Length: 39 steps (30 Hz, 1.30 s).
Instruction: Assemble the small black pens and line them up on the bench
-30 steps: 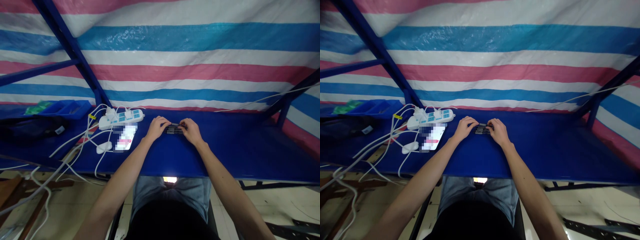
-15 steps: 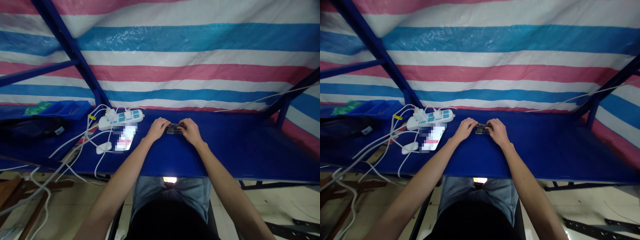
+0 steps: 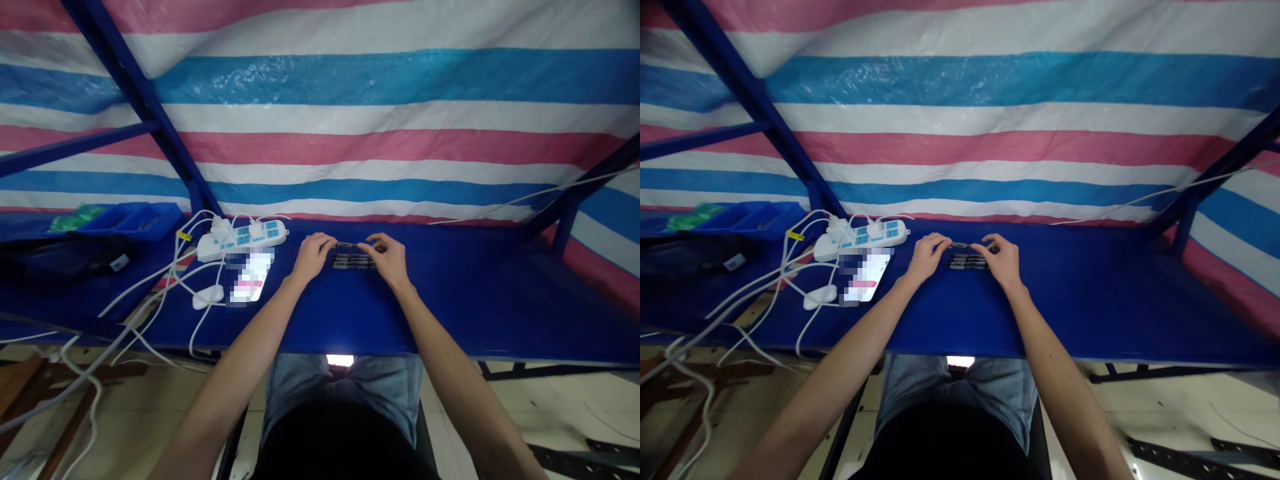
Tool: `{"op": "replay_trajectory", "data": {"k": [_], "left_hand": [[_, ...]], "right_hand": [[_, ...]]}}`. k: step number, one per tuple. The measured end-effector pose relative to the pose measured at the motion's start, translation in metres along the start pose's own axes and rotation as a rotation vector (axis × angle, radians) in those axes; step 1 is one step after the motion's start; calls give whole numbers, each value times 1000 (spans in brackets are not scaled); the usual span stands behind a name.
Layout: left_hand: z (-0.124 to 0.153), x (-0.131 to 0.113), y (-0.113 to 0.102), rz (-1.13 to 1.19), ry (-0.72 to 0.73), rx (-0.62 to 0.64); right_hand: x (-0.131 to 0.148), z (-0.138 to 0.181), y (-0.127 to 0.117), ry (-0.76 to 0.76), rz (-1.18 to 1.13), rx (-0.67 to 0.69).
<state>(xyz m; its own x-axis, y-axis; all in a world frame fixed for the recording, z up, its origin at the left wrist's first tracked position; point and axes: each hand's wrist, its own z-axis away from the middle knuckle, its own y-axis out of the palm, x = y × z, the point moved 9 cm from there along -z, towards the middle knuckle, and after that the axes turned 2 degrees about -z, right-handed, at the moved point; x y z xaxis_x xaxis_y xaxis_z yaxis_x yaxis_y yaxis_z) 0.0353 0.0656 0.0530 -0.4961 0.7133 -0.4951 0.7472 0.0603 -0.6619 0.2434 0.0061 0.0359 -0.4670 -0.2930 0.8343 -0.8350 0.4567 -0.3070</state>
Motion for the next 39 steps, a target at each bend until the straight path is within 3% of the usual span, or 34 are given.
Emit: {"op": "replay_trajectory", "data": {"k": [4,7,19,24,27,34,39], "left_hand": [[0,2,-6,20,-34,-48],[1,1,-5,34,-23,-43],[1,-1,0,30,6,2],[1,0,0,19,4,-3],[0,3,0,2,-14,-6],[0,16,3,1,-112,8],[1,26,12,-88,-166,96]], "right_hand": [[-20,-3,9,303,-568,123],[-18,0,19,401,-846,262],[-16,6,34,482,-1207,349],[-14,7,33,461,-1078,374],[-19,2,27,411,-935,304],[-26,-12,3,49,-157,64],[-35,-11,4,-11,296,60]]}}
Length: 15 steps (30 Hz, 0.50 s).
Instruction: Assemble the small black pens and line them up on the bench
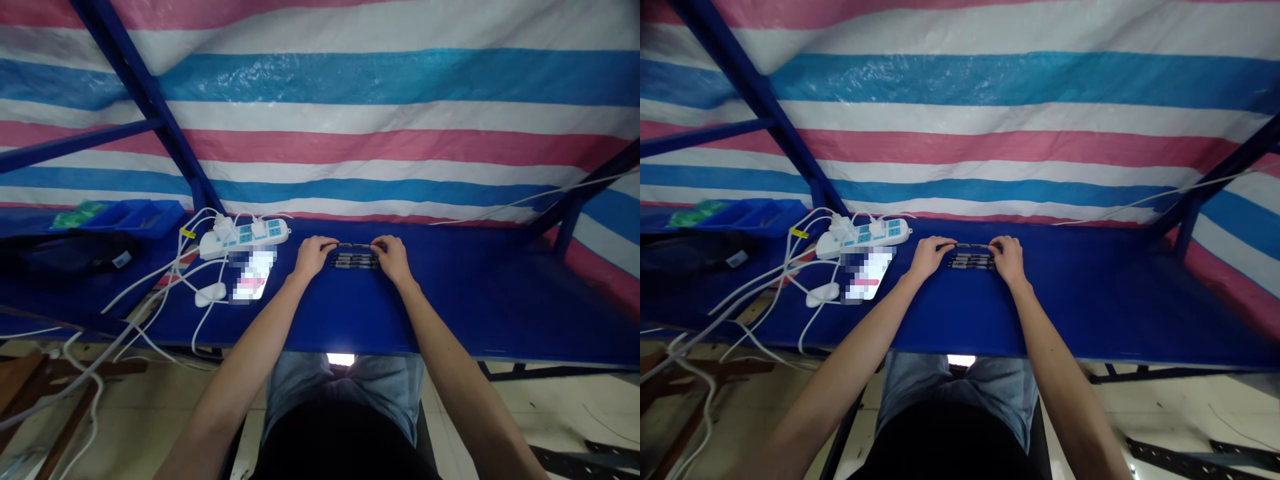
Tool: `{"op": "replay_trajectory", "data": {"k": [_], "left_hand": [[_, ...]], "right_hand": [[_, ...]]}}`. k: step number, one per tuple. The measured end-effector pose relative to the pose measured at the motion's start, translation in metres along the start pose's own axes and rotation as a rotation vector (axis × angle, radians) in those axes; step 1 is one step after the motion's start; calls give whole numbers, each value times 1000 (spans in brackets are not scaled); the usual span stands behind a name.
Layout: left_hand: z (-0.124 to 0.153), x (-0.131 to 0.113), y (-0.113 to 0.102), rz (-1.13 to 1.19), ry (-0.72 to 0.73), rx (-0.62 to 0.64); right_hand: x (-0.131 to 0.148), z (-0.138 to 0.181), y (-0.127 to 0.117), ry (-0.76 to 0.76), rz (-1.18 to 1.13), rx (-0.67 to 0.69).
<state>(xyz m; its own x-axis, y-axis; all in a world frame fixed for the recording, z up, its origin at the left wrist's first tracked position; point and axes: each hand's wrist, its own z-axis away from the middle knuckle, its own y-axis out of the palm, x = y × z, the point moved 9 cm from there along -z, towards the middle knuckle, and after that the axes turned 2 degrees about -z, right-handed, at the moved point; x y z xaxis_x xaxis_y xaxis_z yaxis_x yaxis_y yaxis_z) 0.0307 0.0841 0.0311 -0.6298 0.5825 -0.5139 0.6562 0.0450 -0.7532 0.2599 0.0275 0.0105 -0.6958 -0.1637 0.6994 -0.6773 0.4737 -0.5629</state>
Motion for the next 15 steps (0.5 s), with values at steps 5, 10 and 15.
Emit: {"op": "replay_trajectory", "data": {"k": [5,10,15], "left_hand": [[0,1,12,-141,18,72],[2,-1,14,-191,16,122],[6,-16,7,-99,71,120]], "right_hand": [[-11,4,9,94,139,76],[-11,6,11,108,117,112],[18,8,10,-119,3,130]]}}
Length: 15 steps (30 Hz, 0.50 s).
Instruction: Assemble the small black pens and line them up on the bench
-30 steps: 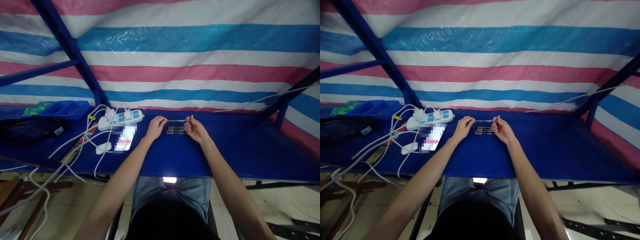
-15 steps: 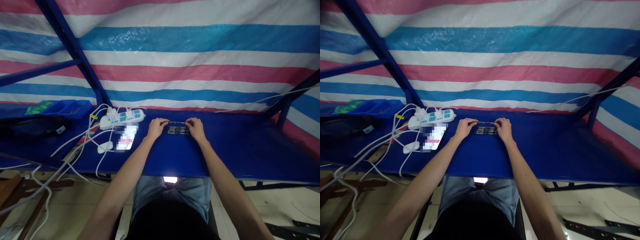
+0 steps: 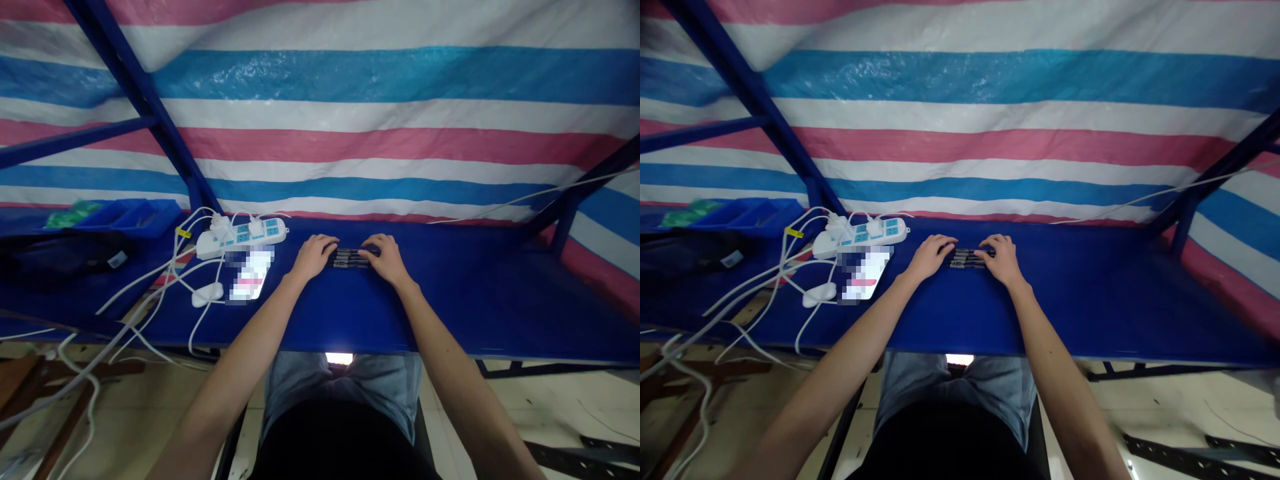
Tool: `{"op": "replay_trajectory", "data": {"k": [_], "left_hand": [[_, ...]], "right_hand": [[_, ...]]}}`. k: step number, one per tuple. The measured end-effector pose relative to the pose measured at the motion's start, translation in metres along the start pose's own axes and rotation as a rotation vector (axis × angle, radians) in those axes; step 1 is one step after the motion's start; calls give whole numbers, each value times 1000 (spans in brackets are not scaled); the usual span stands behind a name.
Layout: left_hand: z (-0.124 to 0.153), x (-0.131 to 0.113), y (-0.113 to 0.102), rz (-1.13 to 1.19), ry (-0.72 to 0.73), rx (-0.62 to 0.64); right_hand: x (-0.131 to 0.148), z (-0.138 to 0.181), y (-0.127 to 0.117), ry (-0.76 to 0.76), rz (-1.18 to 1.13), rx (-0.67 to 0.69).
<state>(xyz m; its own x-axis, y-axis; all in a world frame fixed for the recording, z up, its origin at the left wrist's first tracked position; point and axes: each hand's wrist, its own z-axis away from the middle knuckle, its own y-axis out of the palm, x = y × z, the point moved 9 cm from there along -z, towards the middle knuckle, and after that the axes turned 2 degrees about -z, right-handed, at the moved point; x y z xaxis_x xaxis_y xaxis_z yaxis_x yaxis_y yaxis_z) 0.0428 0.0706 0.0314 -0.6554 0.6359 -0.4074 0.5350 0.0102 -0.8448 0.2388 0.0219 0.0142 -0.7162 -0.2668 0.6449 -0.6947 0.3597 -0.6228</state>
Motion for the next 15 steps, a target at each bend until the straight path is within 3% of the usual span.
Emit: {"op": "replay_trajectory", "data": {"k": [3,9,12,15], "left_hand": [[2,-14,2,44,107,46],[4,-23,2,74,195,60],[4,-24,0,84,194,53],[4,-28,-7,109,202,13]], "right_hand": [[16,3,6,-120,19,64],[25,10,17,-191,57,189],[28,11,17,-206,28,188],[31,8,7,-200,-11,105]]}}
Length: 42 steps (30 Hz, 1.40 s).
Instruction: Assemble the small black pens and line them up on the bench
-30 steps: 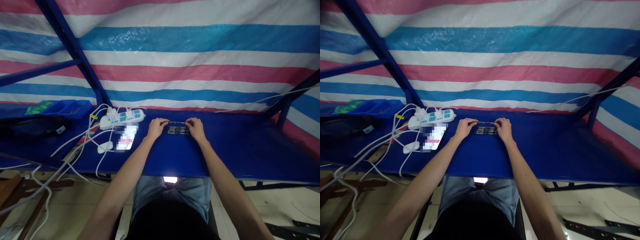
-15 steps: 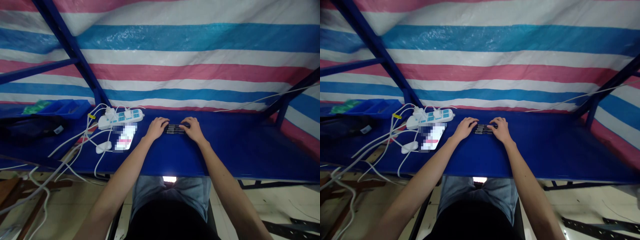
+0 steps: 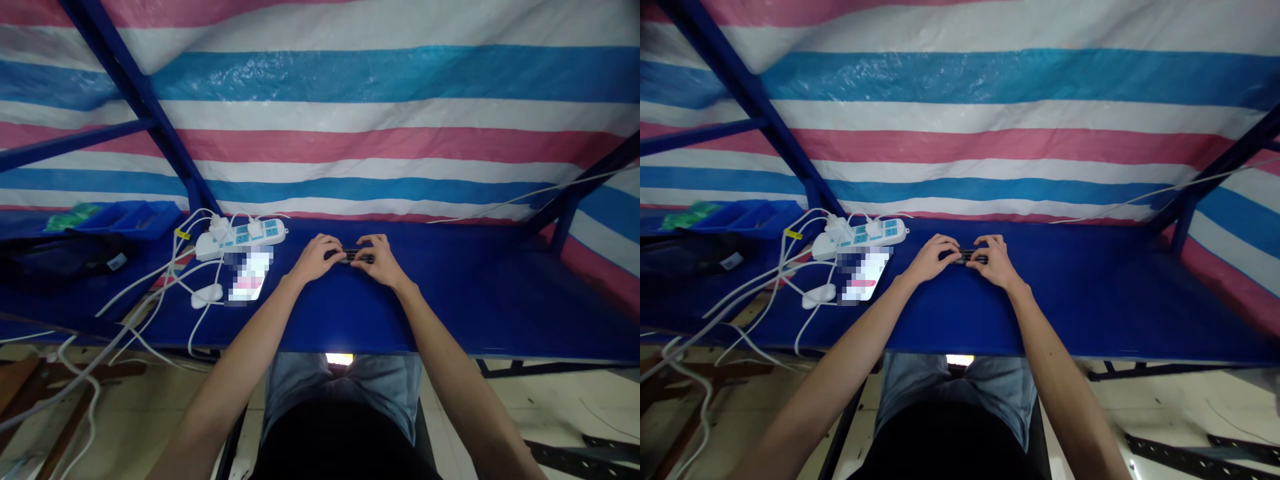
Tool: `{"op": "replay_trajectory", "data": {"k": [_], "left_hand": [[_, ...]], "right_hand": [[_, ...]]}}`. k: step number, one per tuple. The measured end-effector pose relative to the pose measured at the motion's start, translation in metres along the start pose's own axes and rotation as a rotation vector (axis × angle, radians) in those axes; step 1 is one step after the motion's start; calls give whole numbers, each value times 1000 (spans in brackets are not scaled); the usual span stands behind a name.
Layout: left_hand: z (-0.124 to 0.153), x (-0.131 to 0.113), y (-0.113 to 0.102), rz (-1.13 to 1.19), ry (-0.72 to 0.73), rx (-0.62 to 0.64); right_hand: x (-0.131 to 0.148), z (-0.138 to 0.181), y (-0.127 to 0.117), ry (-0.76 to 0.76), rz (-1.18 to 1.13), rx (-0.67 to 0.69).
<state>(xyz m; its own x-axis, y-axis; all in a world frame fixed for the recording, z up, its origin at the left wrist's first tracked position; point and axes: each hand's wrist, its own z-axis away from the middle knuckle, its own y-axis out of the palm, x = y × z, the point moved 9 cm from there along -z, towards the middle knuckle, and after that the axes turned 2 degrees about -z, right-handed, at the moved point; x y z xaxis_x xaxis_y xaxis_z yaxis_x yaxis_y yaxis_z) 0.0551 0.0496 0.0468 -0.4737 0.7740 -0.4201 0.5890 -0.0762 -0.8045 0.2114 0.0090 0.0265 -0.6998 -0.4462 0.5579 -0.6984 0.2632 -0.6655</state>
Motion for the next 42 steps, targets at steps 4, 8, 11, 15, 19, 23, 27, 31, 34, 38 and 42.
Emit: {"op": "replay_trajectory", "data": {"k": [4,8,11,15,19,23,27,31,34,38,42], "left_hand": [[-1,-4,-7,16,4,-57],[-1,-4,-9,-9,2,-87],[-2,-3,-7,-37,1,-82],[-1,5,-3,-32,-74,-43],[0,10,1,-21,-132,-18],[1,8,-1,56,-118,-46],[1,9,-4,101,-100,-105],[-1,10,-2,5,-90,-83],[0,11,-3,-10,-115,-85],[1,7,-6,82,-95,-128],[1,5,-7,61,-74,-139]], "right_hand": [[0,-2,-10,25,21,-85],[5,-4,-2,6,86,-15],[12,-5,2,-40,163,9],[20,-4,-2,-70,207,-19],[25,-3,-2,-91,165,-5],[21,-2,1,-66,118,-8],[17,-2,0,-41,145,-38],[19,-2,0,-56,134,-57],[20,-2,-1,-51,131,-64],[18,-1,-5,-23,122,-88],[15,-1,-6,-23,100,-88]]}}
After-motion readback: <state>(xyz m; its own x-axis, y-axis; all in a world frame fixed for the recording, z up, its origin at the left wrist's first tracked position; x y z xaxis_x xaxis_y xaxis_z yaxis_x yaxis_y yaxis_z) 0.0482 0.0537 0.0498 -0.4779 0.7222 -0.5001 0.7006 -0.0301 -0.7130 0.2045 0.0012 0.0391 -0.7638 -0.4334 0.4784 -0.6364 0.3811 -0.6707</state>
